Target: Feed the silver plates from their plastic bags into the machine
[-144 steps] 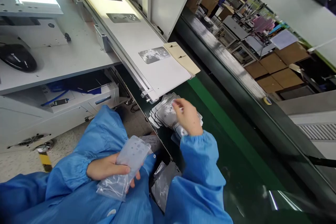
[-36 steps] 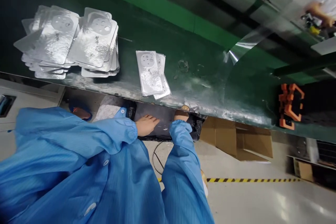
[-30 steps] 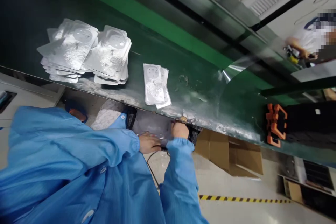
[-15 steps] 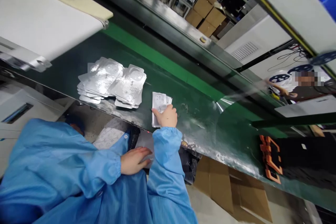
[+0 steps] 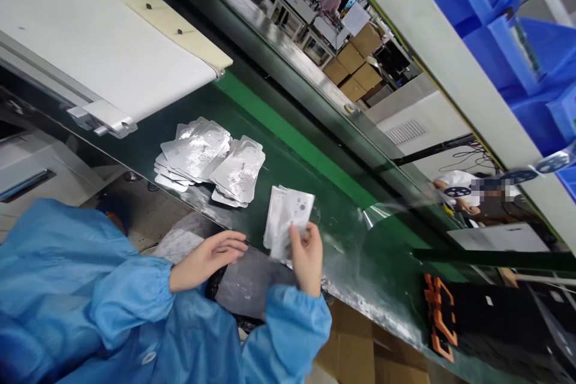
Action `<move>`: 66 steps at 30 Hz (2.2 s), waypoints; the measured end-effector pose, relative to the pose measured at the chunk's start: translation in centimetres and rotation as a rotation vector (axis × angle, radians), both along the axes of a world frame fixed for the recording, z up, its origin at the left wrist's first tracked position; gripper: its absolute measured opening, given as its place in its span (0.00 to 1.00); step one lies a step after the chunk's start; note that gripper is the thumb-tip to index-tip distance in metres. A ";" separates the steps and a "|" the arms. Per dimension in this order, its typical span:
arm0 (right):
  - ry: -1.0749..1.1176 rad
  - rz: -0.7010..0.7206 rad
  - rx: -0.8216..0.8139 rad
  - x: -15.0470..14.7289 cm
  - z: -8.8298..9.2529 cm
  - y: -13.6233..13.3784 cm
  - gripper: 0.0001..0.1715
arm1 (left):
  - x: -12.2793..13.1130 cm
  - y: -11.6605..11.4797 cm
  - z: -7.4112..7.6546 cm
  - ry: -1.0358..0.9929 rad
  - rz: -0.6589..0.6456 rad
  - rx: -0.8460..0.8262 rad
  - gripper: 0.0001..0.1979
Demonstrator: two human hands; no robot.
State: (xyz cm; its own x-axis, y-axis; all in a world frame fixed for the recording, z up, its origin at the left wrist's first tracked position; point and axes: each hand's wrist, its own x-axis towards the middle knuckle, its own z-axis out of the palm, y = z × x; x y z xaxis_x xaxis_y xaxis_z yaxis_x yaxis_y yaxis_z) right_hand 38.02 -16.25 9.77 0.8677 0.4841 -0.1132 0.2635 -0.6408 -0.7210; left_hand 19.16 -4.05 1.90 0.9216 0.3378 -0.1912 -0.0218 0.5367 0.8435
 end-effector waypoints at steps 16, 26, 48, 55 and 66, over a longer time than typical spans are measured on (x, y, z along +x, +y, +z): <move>-0.088 -0.105 -0.182 7.0 -4.8 1.9 0.28 | -4.0 3.2 2.0 -0.156 0.274 -0.716 0.27; 0.006 0.099 0.112 -2.2 1.2 1.5 0.29 | -5.0 5.3 2.4 -0.070 0.273 -0.579 0.31; 0.418 1.200 -0.135 -17.0 1.1 13.6 0.17 | -18.2 -1.3 0.9 -0.141 -0.017 -0.494 0.27; -0.150 1.001 0.214 -13.0 9.8 24.4 0.15 | -18.2 -0.2 -0.6 -0.099 0.123 -0.461 0.29; -0.455 0.602 0.151 -7.3 10.9 47.7 0.13 | -18.7 2.6 -1.5 0.022 0.231 -0.418 0.27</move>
